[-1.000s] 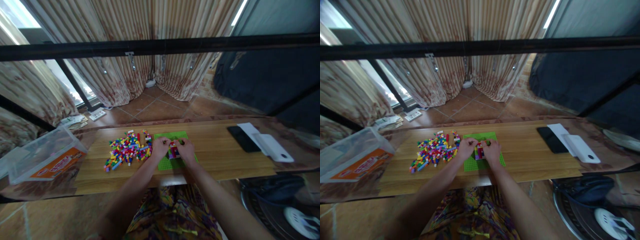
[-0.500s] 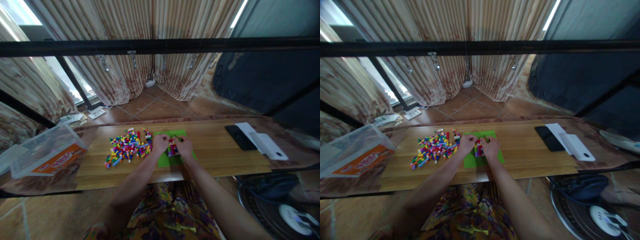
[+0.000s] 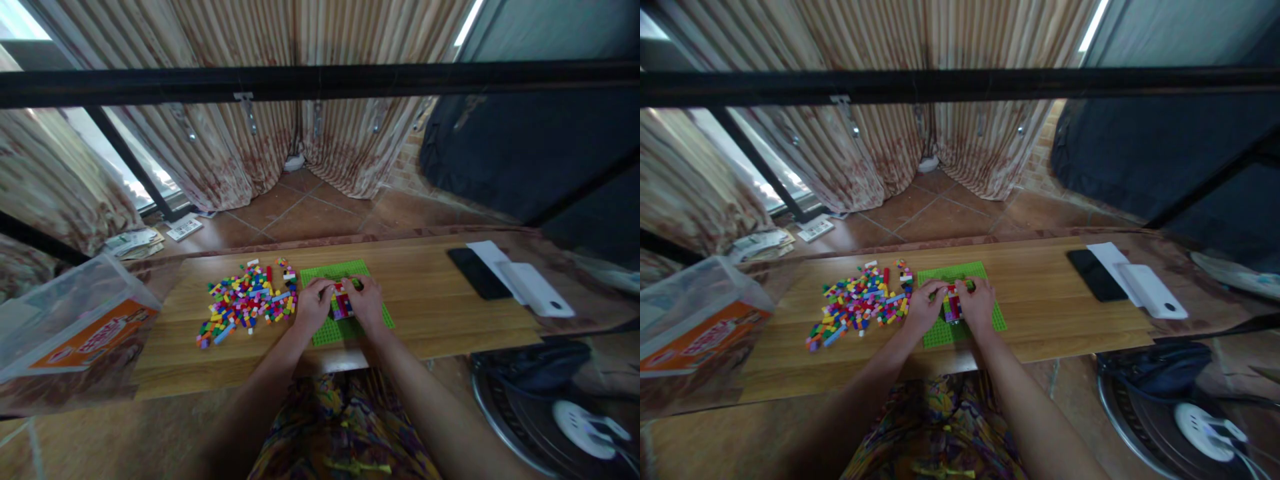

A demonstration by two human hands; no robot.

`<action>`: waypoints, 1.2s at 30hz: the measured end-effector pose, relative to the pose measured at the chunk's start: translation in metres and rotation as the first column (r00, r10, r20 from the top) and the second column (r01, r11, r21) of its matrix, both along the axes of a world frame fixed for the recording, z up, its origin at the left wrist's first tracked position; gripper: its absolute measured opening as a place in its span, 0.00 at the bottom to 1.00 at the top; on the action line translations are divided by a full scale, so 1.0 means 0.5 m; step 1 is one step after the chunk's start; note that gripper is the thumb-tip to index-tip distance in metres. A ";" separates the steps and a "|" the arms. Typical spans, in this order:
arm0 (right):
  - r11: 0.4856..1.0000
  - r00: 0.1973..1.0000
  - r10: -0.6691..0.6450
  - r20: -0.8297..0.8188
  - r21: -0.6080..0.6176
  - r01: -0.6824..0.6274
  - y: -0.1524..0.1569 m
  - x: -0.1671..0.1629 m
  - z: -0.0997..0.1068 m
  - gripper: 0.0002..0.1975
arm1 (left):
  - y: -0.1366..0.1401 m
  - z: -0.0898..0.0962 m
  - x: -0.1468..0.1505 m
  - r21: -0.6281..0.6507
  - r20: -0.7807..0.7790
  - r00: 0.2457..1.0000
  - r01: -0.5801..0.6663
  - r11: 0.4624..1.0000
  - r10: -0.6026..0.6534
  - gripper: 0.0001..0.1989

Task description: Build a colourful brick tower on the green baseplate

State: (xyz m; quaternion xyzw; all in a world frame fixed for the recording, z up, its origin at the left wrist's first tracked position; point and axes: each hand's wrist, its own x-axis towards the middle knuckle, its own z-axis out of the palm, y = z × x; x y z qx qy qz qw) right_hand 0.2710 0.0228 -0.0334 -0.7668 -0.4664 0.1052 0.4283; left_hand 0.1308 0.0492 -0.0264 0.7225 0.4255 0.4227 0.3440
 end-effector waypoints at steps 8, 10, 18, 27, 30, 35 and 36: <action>0.999 0.999 0.039 0.008 -0.022 -0.039 -0.002 0.003 0.006 0.20 | 0.007 0.003 -0.005 0.081 0.002 0.999 0.038 0.996 -0.038 0.08; 0.999 0.999 0.041 0.009 -0.033 -0.041 -0.002 0.002 0.008 0.19 | 0.008 0.004 -0.005 0.087 -0.011 1.000 0.027 0.996 -0.026 0.08; 0.996 0.996 0.064 -0.054 -0.066 -0.068 0.000 0.006 0.010 0.18 | 0.004 0.004 -0.012 0.134 -0.075 0.996 0.055 0.989 -0.046 0.09; 0.994 0.994 0.084 -0.076 -0.066 -0.089 0.003 0.010 0.004 0.18 | 0.009 0.001 -0.016 0.144 -0.099 0.992 0.086 0.986 -0.072 0.08; 0.989 0.983 0.130 -0.126 -0.053 -0.137 0.003 0.018 0.007 0.20 | 0.010 0.002 -0.015 0.117 -0.101 0.992 0.092 0.989 -0.081 0.08; 0.977 0.963 0.203 -0.175 -0.032 -0.212 -0.003 0.035 0.002 0.22 | 0.009 -0.002 -0.014 0.060 -0.085 0.992 0.093 0.994 -0.088 0.07; 0.976 0.964 0.209 -0.164 -0.028 -0.217 -0.005 0.036 0.000 0.22 | 0.009 -0.003 -0.013 0.055 -0.079 0.993 0.088 0.995 -0.084 0.07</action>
